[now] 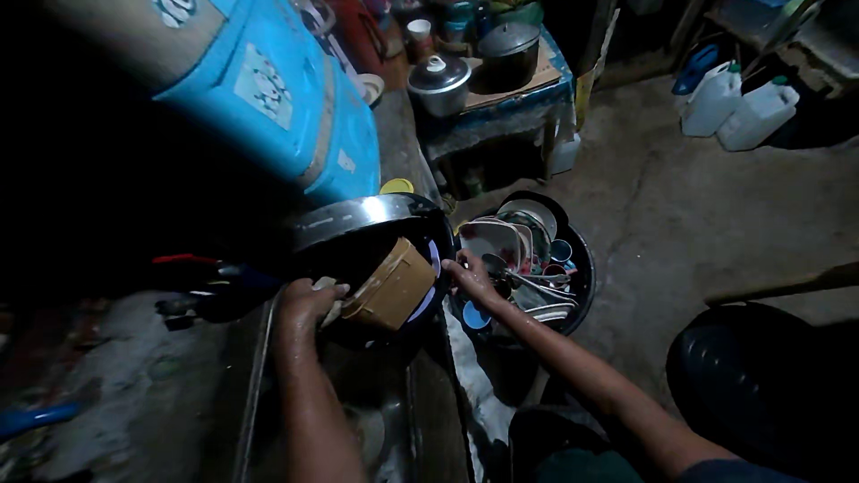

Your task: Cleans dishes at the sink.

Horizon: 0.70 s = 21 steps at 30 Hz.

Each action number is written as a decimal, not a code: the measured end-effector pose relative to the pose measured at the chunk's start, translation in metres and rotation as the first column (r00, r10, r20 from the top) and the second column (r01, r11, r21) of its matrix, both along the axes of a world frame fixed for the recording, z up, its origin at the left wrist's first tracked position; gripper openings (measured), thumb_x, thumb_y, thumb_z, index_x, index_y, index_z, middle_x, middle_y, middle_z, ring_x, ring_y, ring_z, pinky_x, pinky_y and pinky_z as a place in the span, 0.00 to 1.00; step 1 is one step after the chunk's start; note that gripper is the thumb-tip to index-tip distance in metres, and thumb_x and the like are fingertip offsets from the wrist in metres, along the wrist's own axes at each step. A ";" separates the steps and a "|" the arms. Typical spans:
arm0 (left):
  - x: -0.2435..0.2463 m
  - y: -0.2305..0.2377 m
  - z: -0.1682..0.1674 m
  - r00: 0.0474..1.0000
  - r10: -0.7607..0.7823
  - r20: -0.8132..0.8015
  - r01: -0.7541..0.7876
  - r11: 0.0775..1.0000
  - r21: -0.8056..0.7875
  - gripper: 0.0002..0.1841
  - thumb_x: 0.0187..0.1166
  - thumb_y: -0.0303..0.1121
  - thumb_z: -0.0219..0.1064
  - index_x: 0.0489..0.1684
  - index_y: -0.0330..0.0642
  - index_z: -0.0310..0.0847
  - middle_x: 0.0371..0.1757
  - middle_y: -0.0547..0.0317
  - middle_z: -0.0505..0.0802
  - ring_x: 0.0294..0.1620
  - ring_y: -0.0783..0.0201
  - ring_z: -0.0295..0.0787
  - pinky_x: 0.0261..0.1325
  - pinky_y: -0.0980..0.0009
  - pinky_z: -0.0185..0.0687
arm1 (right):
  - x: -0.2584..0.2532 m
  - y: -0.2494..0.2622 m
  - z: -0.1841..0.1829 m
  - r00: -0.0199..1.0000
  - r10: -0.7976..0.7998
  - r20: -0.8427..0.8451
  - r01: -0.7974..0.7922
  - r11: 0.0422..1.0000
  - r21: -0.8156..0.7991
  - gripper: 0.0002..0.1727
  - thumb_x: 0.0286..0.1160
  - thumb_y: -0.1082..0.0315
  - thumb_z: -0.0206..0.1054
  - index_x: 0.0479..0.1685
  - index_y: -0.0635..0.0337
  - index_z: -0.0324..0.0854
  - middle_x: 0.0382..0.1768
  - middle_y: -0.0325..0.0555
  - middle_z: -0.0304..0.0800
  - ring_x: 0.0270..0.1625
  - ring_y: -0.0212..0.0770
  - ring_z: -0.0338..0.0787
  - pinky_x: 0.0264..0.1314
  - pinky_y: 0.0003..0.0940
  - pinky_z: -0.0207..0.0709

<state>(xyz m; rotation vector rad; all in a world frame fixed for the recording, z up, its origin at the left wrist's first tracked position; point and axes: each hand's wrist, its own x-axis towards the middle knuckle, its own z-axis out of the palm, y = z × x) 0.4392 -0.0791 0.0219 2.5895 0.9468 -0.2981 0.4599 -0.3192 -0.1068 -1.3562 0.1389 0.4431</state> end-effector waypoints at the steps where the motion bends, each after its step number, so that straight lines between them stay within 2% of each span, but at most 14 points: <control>1: -0.001 0.001 0.002 1.000 -0.002 0.004 0.002 1.000 0.007 0.30 0.77 0.39 0.75 0.69 0.22 0.75 0.67 0.22 0.82 0.73 0.30 0.77 0.75 0.34 0.67 | 0.002 -0.001 0.001 1.000 0.008 -0.003 -0.008 1.000 -0.021 0.18 0.86 0.64 0.63 0.59 0.72 0.76 0.51 0.61 0.82 0.39 0.43 0.86 0.40 0.37 0.83; 3: -0.003 0.000 0.007 0.999 -0.007 0.037 0.007 1.000 0.003 0.29 0.78 0.40 0.74 0.68 0.22 0.76 0.67 0.21 0.82 0.72 0.30 0.77 0.75 0.33 0.65 | 0.003 -0.004 0.001 1.000 0.019 0.004 -0.019 0.998 -0.052 0.18 0.84 0.63 0.65 0.58 0.73 0.77 0.53 0.63 0.81 0.46 0.48 0.87 0.47 0.42 0.85; 4: -0.005 0.002 0.009 0.998 -0.008 0.067 0.008 1.000 -0.001 0.28 0.78 0.40 0.74 0.67 0.22 0.77 0.66 0.21 0.83 0.71 0.29 0.77 0.74 0.32 0.66 | 0.003 -0.005 0.002 1.000 0.023 0.015 -0.022 0.997 -0.068 0.18 0.84 0.63 0.66 0.57 0.73 0.77 0.52 0.63 0.81 0.46 0.48 0.87 0.48 0.43 0.84; 8: -0.014 0.002 0.021 0.982 0.011 0.190 -0.005 0.999 -0.035 0.25 0.78 0.38 0.75 0.65 0.26 0.79 0.62 0.23 0.85 0.66 0.30 0.81 0.69 0.31 0.69 | 0.000 -0.005 0.001 0.999 0.023 0.037 -0.019 0.995 -0.094 0.19 0.81 0.62 0.69 0.55 0.71 0.78 0.49 0.61 0.83 0.42 0.46 0.86 0.46 0.42 0.83; 13: -0.021 -0.006 0.035 0.967 -0.010 0.255 0.021 0.999 -0.040 0.23 0.78 0.37 0.75 0.64 0.29 0.81 0.58 0.24 0.87 0.62 0.31 0.83 0.66 0.31 0.71 | -0.005 -0.005 -0.004 0.997 0.022 0.072 -0.012 0.989 -0.145 0.24 0.79 0.59 0.71 0.62 0.72 0.78 0.58 0.65 0.82 0.53 0.51 0.86 0.57 0.46 0.81; 14: -0.023 -0.007 0.036 0.963 -0.017 0.269 0.031 0.998 -0.046 0.23 0.78 0.37 0.75 0.63 0.29 0.80 0.57 0.24 0.87 0.60 0.31 0.83 0.64 0.31 0.71 | -0.007 -0.006 -0.004 0.997 0.019 0.070 -0.009 0.990 -0.138 0.25 0.79 0.60 0.71 0.63 0.72 0.77 0.58 0.66 0.82 0.54 0.51 0.85 0.58 0.46 0.80; 16: -0.027 -0.008 0.038 0.950 -0.010 0.311 0.035 0.996 -0.076 0.22 0.79 0.37 0.74 0.62 0.28 0.81 0.55 0.26 0.88 0.57 0.33 0.85 0.63 0.32 0.73 | -0.013 -0.009 -0.005 0.999 0.006 0.043 -0.001 0.995 -0.099 0.24 0.80 0.61 0.71 0.64 0.71 0.76 0.57 0.63 0.82 0.49 0.48 0.87 0.50 0.42 0.84; 17: -0.029 -0.008 0.038 0.939 0.006 0.343 0.036 0.992 -0.117 0.21 0.79 0.36 0.74 0.62 0.29 0.81 0.53 0.29 0.89 0.52 0.38 0.86 0.59 0.36 0.76 | -0.015 -0.011 -0.004 1.000 -0.004 0.024 0.006 0.997 -0.074 0.23 0.80 0.62 0.70 0.64 0.71 0.76 0.56 0.62 0.83 0.46 0.46 0.87 0.47 0.41 0.85; 19: -0.033 -0.003 0.037 0.910 0.064 0.409 0.044 0.968 -0.249 0.19 0.81 0.36 0.71 0.63 0.35 0.79 0.46 0.43 0.89 0.37 0.56 0.85 0.44 0.54 0.83 | -0.019 -0.015 -0.005 1.000 -0.025 0.012 0.025 0.999 -0.046 0.20 0.82 0.64 0.68 0.62 0.72 0.75 0.50 0.59 0.83 0.38 0.42 0.86 0.39 0.37 0.84; 21: -0.037 0.002 0.032 0.857 0.157 0.491 0.085 0.896 -0.435 0.16 0.84 0.35 0.67 0.64 0.39 0.77 0.41 0.55 0.89 0.28 0.69 0.85 0.32 0.69 0.85 | -0.021 -0.021 -0.005 0.999 -0.037 -0.009 0.037 0.999 -0.035 0.19 0.84 0.65 0.66 0.63 0.72 0.75 0.50 0.58 0.82 0.37 0.41 0.86 0.38 0.36 0.84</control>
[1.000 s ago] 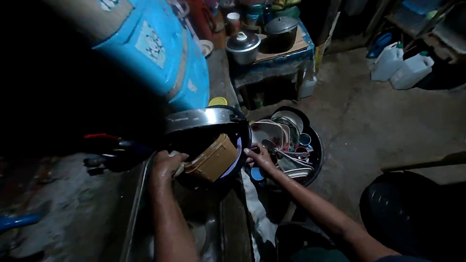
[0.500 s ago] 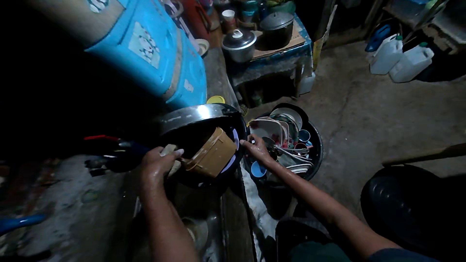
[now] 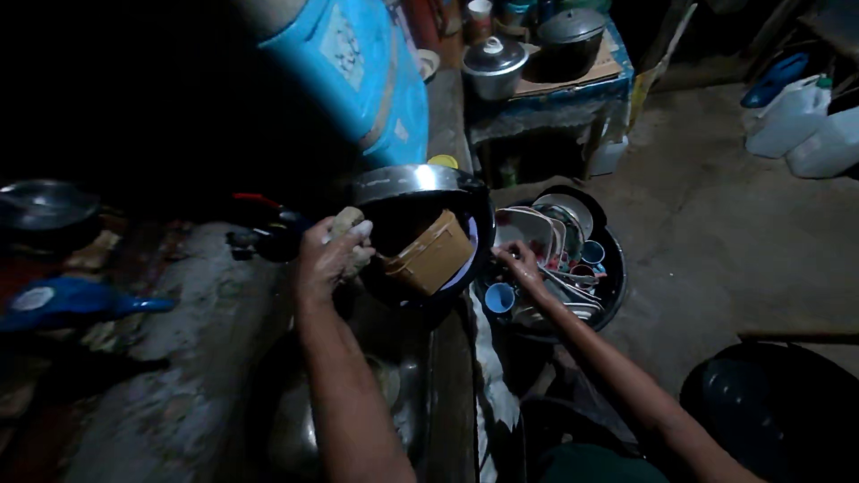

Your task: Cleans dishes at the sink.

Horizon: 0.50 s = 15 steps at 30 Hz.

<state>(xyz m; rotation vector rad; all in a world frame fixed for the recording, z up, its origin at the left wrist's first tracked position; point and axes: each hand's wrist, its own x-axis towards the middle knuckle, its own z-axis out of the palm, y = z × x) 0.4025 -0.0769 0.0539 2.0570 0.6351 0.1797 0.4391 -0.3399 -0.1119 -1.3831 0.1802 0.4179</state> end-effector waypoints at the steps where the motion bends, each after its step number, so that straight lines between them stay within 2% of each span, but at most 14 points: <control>1: -0.002 0.002 -0.002 0.998 0.005 0.064 0.002 0.995 -0.100 0.15 0.85 0.35 0.66 0.64 0.41 0.76 0.42 0.59 0.90 0.27 0.71 0.87 0.30 0.73 0.87 | 0.000 -0.002 0.000 1.000 -0.011 -0.006 0.011 1.000 0.001 0.19 0.84 0.66 0.66 0.63 0.72 0.75 0.51 0.58 0.82 0.38 0.41 0.86 0.39 0.36 0.84; 5: -0.020 0.006 -0.004 0.946 0.187 0.265 -0.086 0.932 -0.352 0.11 0.89 0.34 0.59 0.64 0.46 0.76 0.48 0.62 0.95 0.32 0.70 0.94 0.27 0.76 0.89 | 0.006 0.005 0.006 0.999 -0.008 -0.039 0.010 0.999 0.048 0.17 0.84 0.67 0.65 0.61 0.70 0.75 0.49 0.56 0.82 0.39 0.41 0.86 0.38 0.35 0.84; 8: -0.047 0.021 -0.005 0.872 0.320 0.372 -0.109 0.865 -0.489 0.11 0.91 0.37 0.55 0.64 0.48 0.76 0.51 0.61 0.95 0.33 0.70 0.94 0.27 0.78 0.88 | 0.010 0.013 0.013 0.996 0.026 -0.081 -0.020 0.997 0.073 0.16 0.85 0.66 0.64 0.61 0.68 0.73 0.48 0.54 0.81 0.41 0.42 0.86 0.40 0.37 0.84; 11: -0.079 0.025 -0.007 0.745 0.465 0.478 -0.053 0.756 -0.653 0.16 0.95 0.40 0.45 0.65 0.47 0.77 0.57 0.59 0.93 0.37 0.70 0.93 0.29 0.80 0.86 | 0.013 0.020 0.016 0.997 0.028 -0.078 -0.023 0.997 0.067 0.17 0.82 0.67 0.67 0.61 0.69 0.72 0.43 0.54 0.81 0.36 0.42 0.86 0.35 0.37 0.84; 13: -0.100 0.025 -0.012 0.623 0.596 0.507 -0.001 0.649 -0.761 0.19 0.95 0.44 0.44 0.62 0.44 0.77 0.55 0.54 0.92 0.35 0.68 0.93 0.27 0.80 0.87 | 0.017 0.024 0.017 0.993 0.046 -0.105 -0.039 0.997 0.060 0.18 0.81 0.69 0.68 0.62 0.70 0.71 0.43 0.56 0.81 0.36 0.43 0.86 0.35 0.38 0.85; 15: -0.123 0.020 -0.018 0.522 0.703 0.482 0.001 0.565 -0.825 0.20 0.94 0.46 0.45 0.60 0.42 0.78 0.52 0.53 0.92 0.33 0.69 0.92 0.26 0.80 0.86 | 0.023 0.027 0.020 0.989 0.062 -0.135 -0.055 0.997 0.056 0.15 0.80 0.71 0.67 0.57 0.71 0.72 0.39 0.55 0.83 0.31 0.42 0.88 0.32 0.37 0.86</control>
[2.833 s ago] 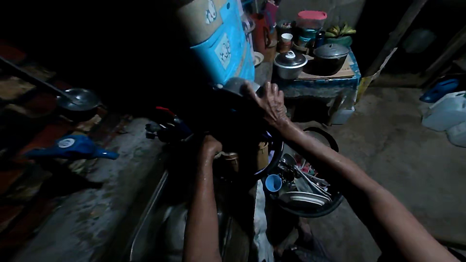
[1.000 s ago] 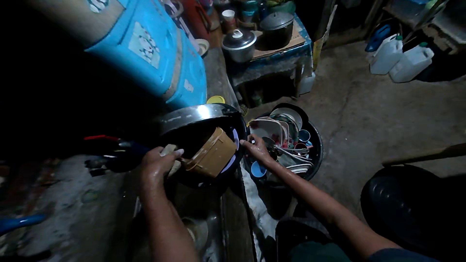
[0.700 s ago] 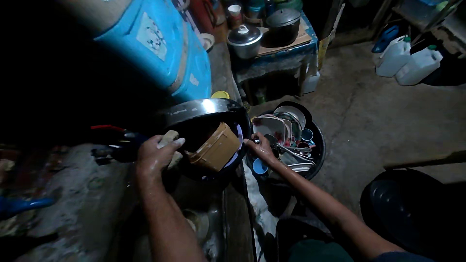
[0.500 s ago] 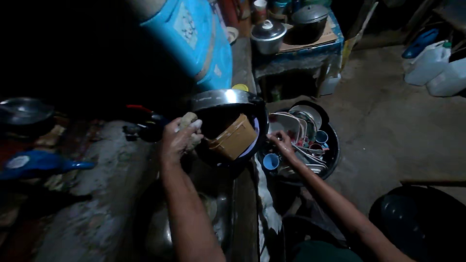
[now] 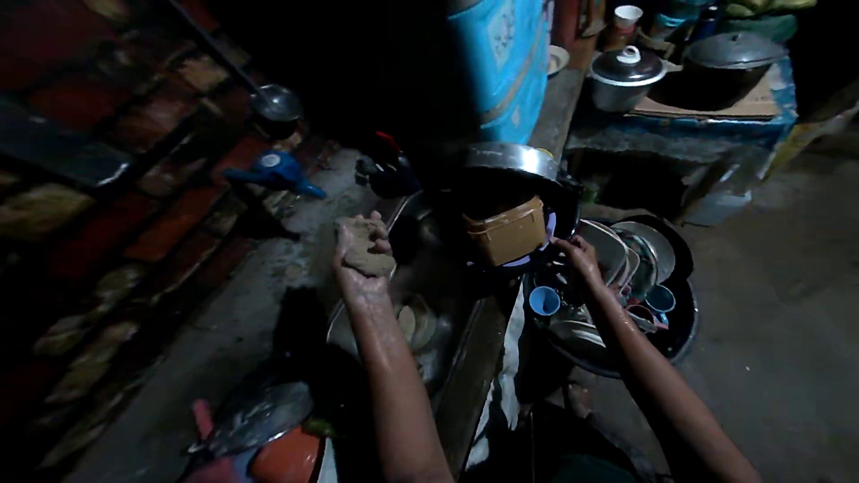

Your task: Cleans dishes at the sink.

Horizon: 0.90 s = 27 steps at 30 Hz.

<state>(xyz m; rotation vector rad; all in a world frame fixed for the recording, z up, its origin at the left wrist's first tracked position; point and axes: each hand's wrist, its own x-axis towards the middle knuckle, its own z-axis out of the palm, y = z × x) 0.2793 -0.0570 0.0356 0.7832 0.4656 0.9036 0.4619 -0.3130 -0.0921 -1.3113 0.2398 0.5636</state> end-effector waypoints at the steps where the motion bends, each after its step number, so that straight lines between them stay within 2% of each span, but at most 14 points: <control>1: -0.013 -0.006 -0.003 0.999 0.048 0.009 -0.047 0.999 -0.026 0.20 0.94 0.46 0.45 0.60 0.42 0.78 0.51 0.53 0.92 0.32 0.68 0.92 0.26 0.79 0.86 | 0.001 0.001 0.003 1.000 0.005 -0.012 -0.005 1.000 0.010 0.13 0.79 0.74 0.66 0.55 0.71 0.73 0.37 0.55 0.84 0.28 0.42 0.88 0.30 0.37 0.87; 5: -0.058 -0.051 -0.012 0.986 0.163 -0.033 -0.164 0.986 -0.033 0.20 0.95 0.42 0.40 0.60 0.41 0.76 0.48 0.52 0.94 0.30 0.67 0.93 0.23 0.78 0.87 | 0.003 0.003 0.006 1.000 0.020 0.004 -0.020 1.000 -0.005 0.07 0.74 0.78 0.65 0.46 0.71 0.76 0.27 0.51 0.86 0.22 0.41 0.88 0.25 0.36 0.86; 9: -0.094 -0.097 -0.025 0.976 0.216 -0.035 -0.216 0.976 -0.016 0.20 0.96 0.39 0.35 0.62 0.40 0.71 0.49 0.51 0.94 0.27 0.66 0.93 0.20 0.77 0.87 | 0.009 0.007 0.006 0.998 0.061 -0.010 -0.062 0.997 -0.047 0.06 0.72 0.78 0.66 0.42 0.70 0.75 0.25 0.50 0.84 0.23 0.40 0.86 0.26 0.36 0.84; 11: -0.108 -0.117 -0.029 0.963 0.263 -0.062 -0.264 0.964 -0.018 0.20 0.96 0.39 0.35 0.63 0.40 0.71 0.50 0.52 0.94 0.27 0.67 0.93 0.20 0.77 0.86 | 0.009 0.017 0.007 0.994 0.107 -0.015 -0.108 0.994 -0.036 0.08 0.73 0.77 0.65 0.47 0.71 0.76 0.26 0.50 0.84 0.23 0.39 0.85 0.26 0.36 0.84; 13: -0.123 -0.134 -0.032 0.953 0.297 -0.063 -0.299 0.954 -0.019 0.20 0.95 0.38 0.35 0.63 0.40 0.73 0.50 0.51 0.94 0.29 0.66 0.94 0.20 0.76 0.87 | 0.009 0.031 0.005 0.983 0.181 -0.021 -0.181 0.983 -0.035 0.13 0.73 0.76 0.66 0.53 0.73 0.75 0.32 0.54 0.86 0.28 0.43 0.88 0.30 0.40 0.87; 15: -0.137 -0.145 -0.033 0.947 0.318 -0.044 -0.319 0.947 -0.026 0.19 0.94 0.38 0.38 0.61 0.42 0.75 0.49 0.51 0.95 0.30 0.66 0.95 0.22 0.77 0.88 | 0.007 0.048 0.003 0.964 0.265 -0.028 -0.266 0.962 -0.055 0.15 0.74 0.75 0.67 0.57 0.73 0.76 0.39 0.58 0.86 0.34 0.47 0.88 0.35 0.44 0.86; 18: -0.160 -0.153 -0.032 0.941 0.338 -0.013 -0.338 0.941 -0.003 0.16 0.91 0.38 0.47 0.60 0.42 0.78 0.50 0.50 0.95 0.31 0.65 0.95 0.22 0.77 0.87 | 0.001 0.082 -0.002 0.939 0.343 -0.038 -0.345 0.937 -0.058 0.15 0.70 0.75 0.69 0.55 0.71 0.78 0.39 0.58 0.87 0.35 0.48 0.88 0.36 0.46 0.85; 21: -0.182 -0.158 -0.028 0.930 0.368 0.011 -0.369 0.929 0.030 0.14 0.83 0.42 0.64 0.57 0.44 0.80 0.51 0.51 0.95 0.32 0.65 0.95 0.22 0.76 0.87 | -0.005 0.111 -0.007 0.913 0.405 -0.043 -0.407 0.911 -0.066 0.16 0.71 0.73 0.70 0.56 0.71 0.79 0.41 0.58 0.86 0.39 0.49 0.88 0.40 0.47 0.85; 24: -0.204 -0.158 -0.022 0.925 0.380 -0.012 -0.378 0.922 0.083 0.22 0.69 0.48 0.78 0.55 0.46 0.83 0.50 0.53 0.95 0.31 0.66 0.95 0.21 0.76 0.87 | -0.010 0.136 -0.014 0.907 0.421 -0.029 -0.422 0.902 -0.092 0.11 0.72 0.72 0.69 0.49 0.70 0.81 0.33 0.52 0.86 0.31 0.43 0.85 0.34 0.42 0.83; 25: -0.211 -0.156 -0.021 0.928 0.373 -0.003 -0.371 0.925 0.084 0.25 0.65 0.49 0.81 0.55 0.45 0.83 0.50 0.51 0.95 0.31 0.65 0.95 0.21 0.76 0.87 | -0.009 0.142 -0.018 0.903 0.430 -0.021 -0.430 0.896 -0.111 0.10 0.72 0.71 0.69 0.46 0.69 0.82 0.30 0.50 0.85 0.28 0.41 0.83 0.32 0.40 0.81; 27: -0.226 -0.149 -0.019 0.937 0.347 0.029 -0.348 0.933 0.090 0.26 0.63 0.49 0.82 0.56 0.44 0.85 0.51 0.50 0.95 0.32 0.64 0.95 0.22 0.75 0.88 | -0.006 0.149 -0.025 0.893 0.450 -0.011 -0.446 0.882 -0.150 0.11 0.73 0.71 0.69 0.48 0.70 0.82 0.32 0.51 0.85 0.30 0.41 0.83 0.35 0.40 0.81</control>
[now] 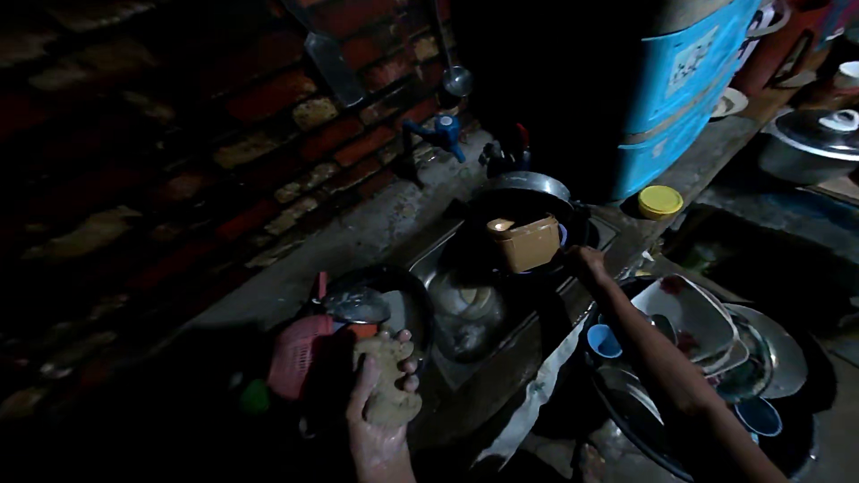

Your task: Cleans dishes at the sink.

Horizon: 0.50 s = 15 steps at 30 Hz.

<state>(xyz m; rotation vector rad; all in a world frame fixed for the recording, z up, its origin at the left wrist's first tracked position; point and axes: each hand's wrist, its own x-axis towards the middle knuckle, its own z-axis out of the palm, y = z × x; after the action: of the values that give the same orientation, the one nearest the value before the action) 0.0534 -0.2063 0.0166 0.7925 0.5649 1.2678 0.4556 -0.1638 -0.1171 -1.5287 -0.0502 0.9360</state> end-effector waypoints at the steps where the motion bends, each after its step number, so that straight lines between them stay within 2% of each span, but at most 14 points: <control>1: -0.006 0.003 0.002 1.000 -0.010 0.011 0.009 1.000 0.013 0.25 0.64 0.49 0.82 0.56 0.45 0.86 0.51 0.51 0.96 0.34 0.64 0.96 0.23 0.75 0.88 | 0.001 0.001 -0.003 1.000 0.013 0.026 -0.012 1.000 -0.019 0.11 0.74 0.70 0.69 0.49 0.70 0.82 0.34 0.51 0.86 0.31 0.41 0.84 0.35 0.39 0.82; 3: -0.022 0.007 0.010 0.999 -0.003 0.032 0.002 0.999 0.033 0.24 0.65 0.48 0.81 0.56 0.46 0.86 0.51 0.52 0.96 0.36 0.64 0.96 0.25 0.75 0.89 | -0.001 0.000 -0.003 0.995 0.072 0.071 -0.067 0.996 -0.062 0.14 0.78 0.69 0.67 0.54 0.71 0.81 0.39 0.53 0.87 0.36 0.42 0.85 0.41 0.41 0.82; 5: -0.038 0.013 0.017 0.998 0.052 0.042 -0.054 0.998 0.043 0.21 0.68 0.47 0.79 0.55 0.46 0.87 0.51 0.51 0.96 0.35 0.65 0.96 0.26 0.76 0.89 | -0.002 0.002 -0.008 0.985 0.135 0.106 -0.132 0.990 -0.040 0.14 0.79 0.68 0.66 0.55 0.71 0.81 0.41 0.53 0.88 0.38 0.42 0.87 0.42 0.42 0.84; 7: -0.057 0.025 0.021 0.992 0.109 0.061 -0.113 0.992 0.051 0.18 0.78 0.43 0.70 0.57 0.41 0.84 0.51 0.47 0.95 0.35 0.62 0.96 0.27 0.74 0.90 | -0.003 0.006 -0.012 0.976 0.180 0.121 -0.181 0.983 0.002 0.13 0.81 0.68 0.64 0.52 0.70 0.82 0.39 0.51 0.89 0.37 0.40 0.88 0.41 0.40 0.85; 8: -0.065 0.035 0.023 0.989 0.135 0.063 -0.138 0.989 0.045 0.15 0.85 0.41 0.62 0.58 0.39 0.81 0.51 0.45 0.95 0.35 0.62 0.96 0.28 0.74 0.91 | -0.004 0.008 -0.014 0.975 0.186 0.125 -0.188 0.982 0.004 0.13 0.82 0.67 0.63 0.52 0.70 0.83 0.39 0.50 0.90 0.37 0.39 0.87 0.41 0.39 0.84; 10: -0.080 0.058 0.028 0.975 0.193 0.111 -0.192 0.981 -0.025 0.17 0.91 0.41 0.49 0.54 0.40 0.80 0.47 0.46 0.94 0.35 0.61 0.95 0.29 0.73 0.91 | -0.003 0.013 -0.021 0.981 0.163 0.105 -0.163 0.987 -0.013 0.14 0.83 0.67 0.62 0.56 0.71 0.81 0.40 0.52 0.90 0.37 0.40 0.88 0.40 0.39 0.85; 13: -0.097 0.091 0.034 0.926 0.309 0.216 -0.281 0.948 -0.150 0.23 0.92 0.51 0.45 0.59 0.41 0.77 0.50 0.45 0.92 0.45 0.54 0.95 0.42 0.64 0.94 | -0.006 0.016 -0.021 0.983 0.065 0.170 -0.048 0.994 -0.103 0.23 0.77 0.72 0.67 0.69 0.73 0.72 0.52 0.58 0.86 0.45 0.44 0.88 0.49 0.43 0.84; 15: -0.102 0.104 0.043 0.879 0.401 0.257 -0.355 0.912 -0.208 0.25 0.91 0.54 0.46 0.63 0.41 0.73 0.53 0.43 0.90 0.52 0.49 0.93 0.50 0.56 0.93 | -0.008 0.014 -0.019 0.960 0.071 0.272 -0.021 0.983 -0.181 0.27 0.76 0.71 0.69 0.73 0.74 0.69 0.59 0.61 0.83 0.52 0.46 0.86 0.57 0.44 0.82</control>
<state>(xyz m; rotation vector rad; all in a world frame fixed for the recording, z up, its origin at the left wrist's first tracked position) -0.0484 -0.1023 0.0594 0.3562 0.5835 1.6482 0.4478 -0.1502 -0.1361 -1.8237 -0.2097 0.7718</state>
